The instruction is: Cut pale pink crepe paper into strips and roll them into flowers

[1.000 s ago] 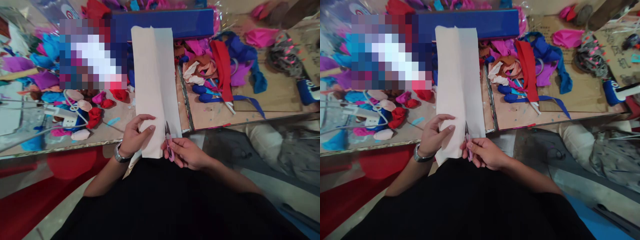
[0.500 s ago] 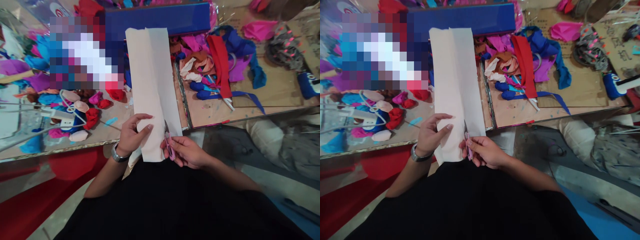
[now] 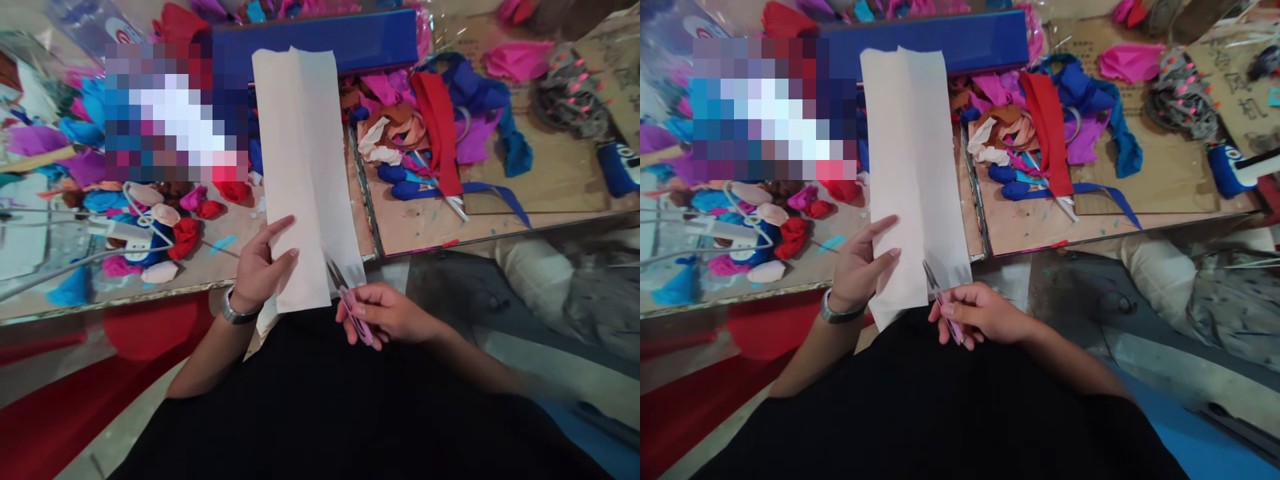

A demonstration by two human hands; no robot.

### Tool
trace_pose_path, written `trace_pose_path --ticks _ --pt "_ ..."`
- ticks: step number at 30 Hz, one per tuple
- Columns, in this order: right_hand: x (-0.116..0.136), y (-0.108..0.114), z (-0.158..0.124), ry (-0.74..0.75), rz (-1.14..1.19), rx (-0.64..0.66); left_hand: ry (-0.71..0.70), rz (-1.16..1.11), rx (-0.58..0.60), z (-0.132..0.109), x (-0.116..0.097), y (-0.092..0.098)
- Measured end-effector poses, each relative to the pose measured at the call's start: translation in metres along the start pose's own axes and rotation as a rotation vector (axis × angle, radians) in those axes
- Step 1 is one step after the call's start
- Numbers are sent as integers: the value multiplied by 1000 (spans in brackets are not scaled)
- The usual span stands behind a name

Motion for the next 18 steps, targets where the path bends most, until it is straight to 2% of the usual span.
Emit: trace_pose_path --ticks 3,10,18 --pt "-4 1 5 12 102 -48 -13 -4 -1 -1 -4 -2" --pt "-12 -1 17 -56 202 12 19 -71 41 -2 -7 -7" --pt "-8 3 26 -30 261 -38 -28 32 24 -4 -8 -6"
Point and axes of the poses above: each hand's wrist, its own z-axis towards the middle knuckle, its own y-axis out of the back of the hand, x = y × z, the point moved 4 cm from there along z, towards the middle knuckle
